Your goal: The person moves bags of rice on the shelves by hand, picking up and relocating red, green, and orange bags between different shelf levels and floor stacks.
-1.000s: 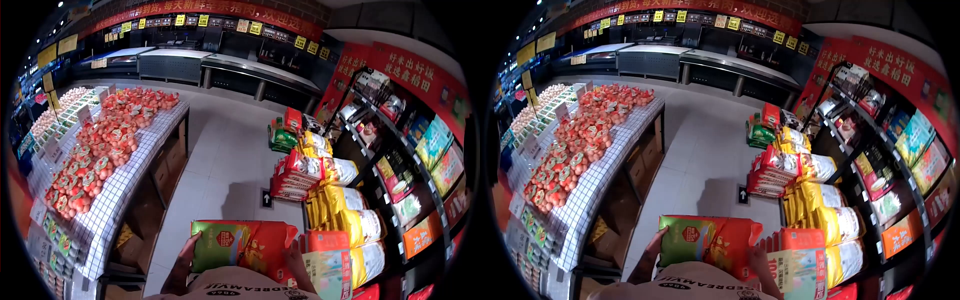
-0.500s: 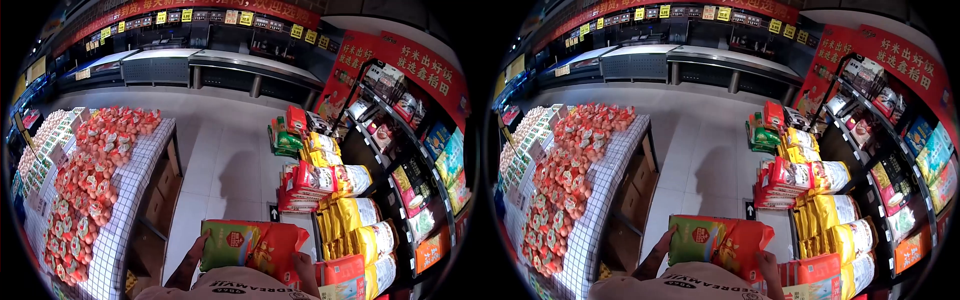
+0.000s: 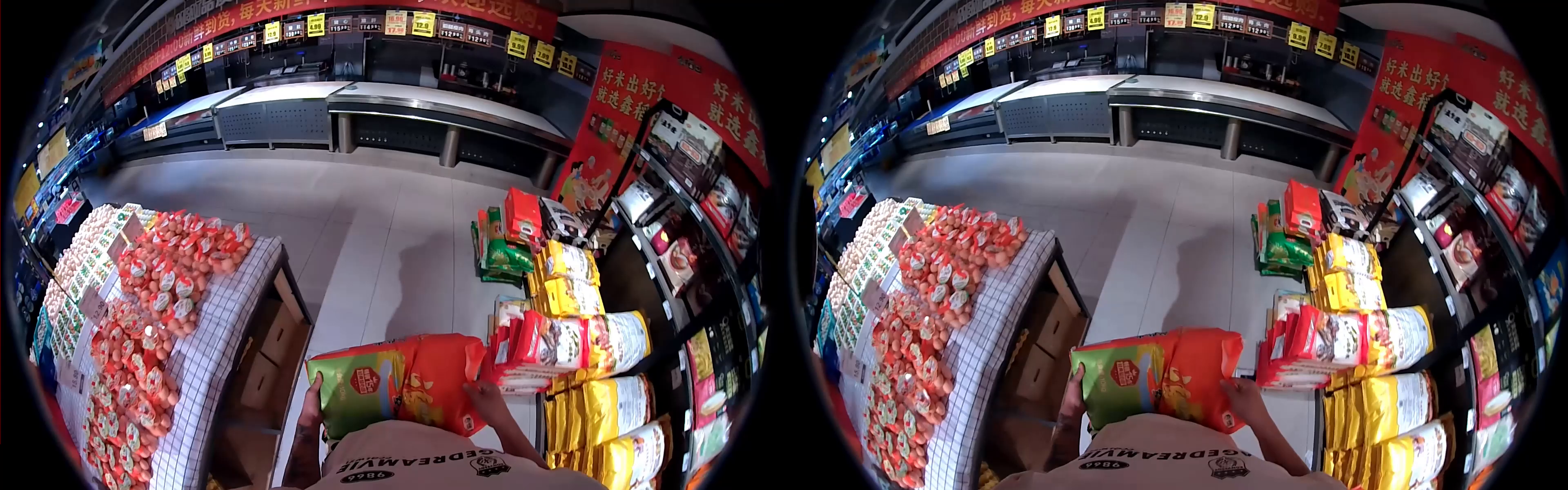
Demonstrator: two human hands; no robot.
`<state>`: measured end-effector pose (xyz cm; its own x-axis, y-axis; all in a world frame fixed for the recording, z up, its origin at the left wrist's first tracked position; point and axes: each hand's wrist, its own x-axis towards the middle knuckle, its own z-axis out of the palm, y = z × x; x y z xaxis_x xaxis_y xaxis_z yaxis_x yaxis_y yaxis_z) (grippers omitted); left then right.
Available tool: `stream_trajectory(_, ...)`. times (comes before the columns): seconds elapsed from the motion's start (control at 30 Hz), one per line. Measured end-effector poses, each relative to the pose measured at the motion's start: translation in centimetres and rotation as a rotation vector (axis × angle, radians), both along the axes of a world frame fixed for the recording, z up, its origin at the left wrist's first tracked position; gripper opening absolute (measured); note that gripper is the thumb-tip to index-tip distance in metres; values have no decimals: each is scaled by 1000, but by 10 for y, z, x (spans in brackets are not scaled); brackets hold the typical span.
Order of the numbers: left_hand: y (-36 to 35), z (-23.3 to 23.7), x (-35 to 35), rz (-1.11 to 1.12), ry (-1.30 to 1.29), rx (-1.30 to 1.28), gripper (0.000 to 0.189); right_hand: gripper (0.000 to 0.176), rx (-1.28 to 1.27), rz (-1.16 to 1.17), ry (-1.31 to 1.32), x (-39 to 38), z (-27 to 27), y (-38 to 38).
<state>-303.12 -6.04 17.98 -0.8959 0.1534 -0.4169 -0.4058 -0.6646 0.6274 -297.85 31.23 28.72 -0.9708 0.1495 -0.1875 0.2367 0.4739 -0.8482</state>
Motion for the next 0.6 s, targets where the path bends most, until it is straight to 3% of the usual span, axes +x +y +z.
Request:
stream_trajectory(0.27,55,-54,-228,-225,3,1,59,30,41,-166,18,-152,-43,48)
stream_trajectory(0.47,123,-30,-433,-489,-68,30,57,25,-72,-449,50,-263,3,61)
stream_trajectory(0.6,159,-50,-518,-607,-131,-12,58,26,-67,-589,115,-320,-21,78)
